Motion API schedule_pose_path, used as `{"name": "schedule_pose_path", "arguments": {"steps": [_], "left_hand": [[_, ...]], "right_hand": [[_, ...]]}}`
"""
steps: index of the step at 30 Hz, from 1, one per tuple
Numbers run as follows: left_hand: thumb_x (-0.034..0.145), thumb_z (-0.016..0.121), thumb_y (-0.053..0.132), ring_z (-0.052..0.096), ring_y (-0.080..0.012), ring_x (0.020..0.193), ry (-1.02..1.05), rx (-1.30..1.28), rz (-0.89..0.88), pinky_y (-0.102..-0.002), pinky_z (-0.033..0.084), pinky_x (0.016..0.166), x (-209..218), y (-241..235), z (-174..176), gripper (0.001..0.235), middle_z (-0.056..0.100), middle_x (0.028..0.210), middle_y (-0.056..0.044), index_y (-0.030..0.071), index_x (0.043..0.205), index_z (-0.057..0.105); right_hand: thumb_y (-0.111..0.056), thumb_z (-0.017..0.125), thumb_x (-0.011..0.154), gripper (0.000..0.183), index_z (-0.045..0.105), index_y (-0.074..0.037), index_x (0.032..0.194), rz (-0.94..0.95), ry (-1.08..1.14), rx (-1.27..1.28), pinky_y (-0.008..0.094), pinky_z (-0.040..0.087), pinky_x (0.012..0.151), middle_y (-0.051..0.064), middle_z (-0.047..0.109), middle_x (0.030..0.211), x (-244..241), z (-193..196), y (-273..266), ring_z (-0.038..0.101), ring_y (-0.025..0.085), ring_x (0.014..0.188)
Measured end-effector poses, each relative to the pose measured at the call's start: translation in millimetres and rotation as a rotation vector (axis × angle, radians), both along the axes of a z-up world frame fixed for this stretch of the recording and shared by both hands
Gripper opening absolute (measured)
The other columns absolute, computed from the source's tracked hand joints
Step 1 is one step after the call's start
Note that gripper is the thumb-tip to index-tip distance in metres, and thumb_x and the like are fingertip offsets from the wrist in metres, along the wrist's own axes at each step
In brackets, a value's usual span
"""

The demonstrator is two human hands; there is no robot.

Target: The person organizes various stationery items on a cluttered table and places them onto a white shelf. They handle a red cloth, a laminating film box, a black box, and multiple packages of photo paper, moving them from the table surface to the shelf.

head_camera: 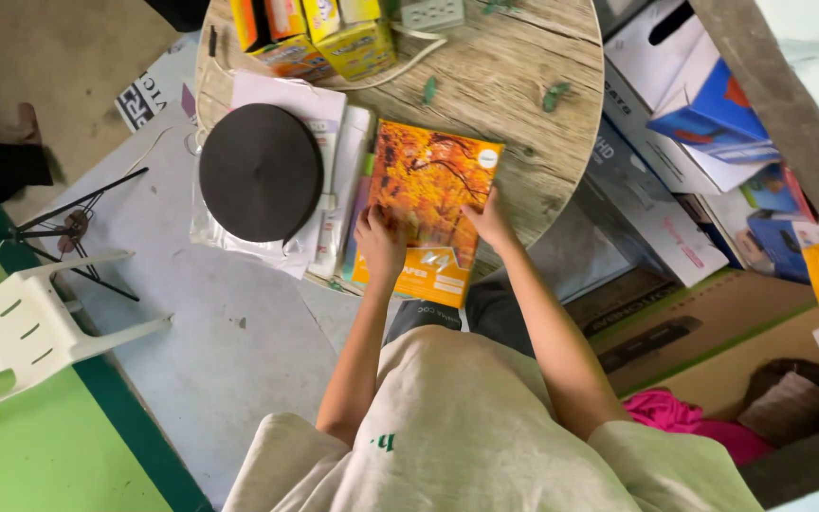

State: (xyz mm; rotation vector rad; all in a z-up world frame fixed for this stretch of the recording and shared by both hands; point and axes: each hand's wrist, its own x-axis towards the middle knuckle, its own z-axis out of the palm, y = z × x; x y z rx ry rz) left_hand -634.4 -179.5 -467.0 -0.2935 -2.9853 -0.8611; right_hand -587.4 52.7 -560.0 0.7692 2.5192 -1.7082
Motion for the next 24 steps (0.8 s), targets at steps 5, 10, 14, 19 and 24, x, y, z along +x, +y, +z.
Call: {"name": "schedule_pose_path", "arguments": {"steps": [5, 10, 14, 19, 24], "left_hand": [[0.086, 0.076, 0.032, 0.048, -0.0514, 0.118, -0.195, -0.074, 0.041, -0.057, 0.045, 0.096, -21.3, -27.0, -19.1, 0.071, 0.05, 0.137, -0.028, -0.003, 0.14, 0.046], [0.088, 0.075, 0.036, 0.049, -0.0527, 0.115, -0.263, -0.092, -0.022, -0.057, 0.047, 0.097, -33.6, -24.3, -16.9, 0.072, 0.05, 0.132, -0.03, -0.005, 0.138, 0.045], [0.087, 0.075, 0.035, 0.05, -0.0544, 0.112, -0.261, -0.112, -0.086, -0.059, 0.046, 0.094, -41.5, -35.2, -31.2, 0.07, 0.05, 0.125, -0.032, -0.007, 0.135, 0.045], [0.088, 0.076, 0.033, 0.051, -0.0554, 0.109, -0.263, -0.115, -0.157, -0.06, 0.043, 0.096, -53.1, -59.0, -84.7, 0.061, 0.051, 0.123, -0.034, -0.006, 0.127, 0.049], [0.087, 0.079, 0.031, 0.052, -0.0548, 0.109, -0.321, -0.115, -0.202, -0.059, 0.042, 0.098, -64.5, -67.8, -121.7, 0.057, 0.053, 0.118, -0.035, -0.005, 0.12, 0.05]], "right_hand": [[-0.035, 0.074, 0.09, 0.066, 0.044, 0.0, 0.137, -0.15, -0.053, -0.137, 0.042, 0.054, 0.088, 0.021, 0.07, 0.122, 6.9, 36.3, -17.1, 0.07, 0.035, 0.107], [-0.048, 0.071, 0.095, 0.071, 0.045, 0.002, 0.137, -0.234, -0.181, -0.05, 0.043, 0.053, 0.089, 0.023, 0.068, 0.12, 39.8, 9.5, -32.2, 0.068, 0.037, 0.11], [-0.056, 0.065, 0.095, 0.066, 0.052, 0.0, 0.127, -0.228, -0.247, -0.083, 0.043, 0.053, 0.086, 0.024, 0.07, 0.114, 71.8, 22.8, -58.6, 0.069, 0.038, 0.106], [-0.055, 0.056, 0.101, 0.056, 0.055, -0.003, 0.123, -0.323, -0.251, -0.139, 0.044, 0.053, 0.083, 0.022, 0.072, 0.106, 90.5, 15.9, -80.5, 0.07, 0.038, 0.1], [-0.053, 0.052, 0.104, 0.052, 0.059, -0.004, 0.122, -0.465, -0.165, -0.062, 0.045, 0.052, 0.079, 0.02, 0.072, 0.102, 87.5, 32.9, -81.6, 0.07, 0.039, 0.095]]}}
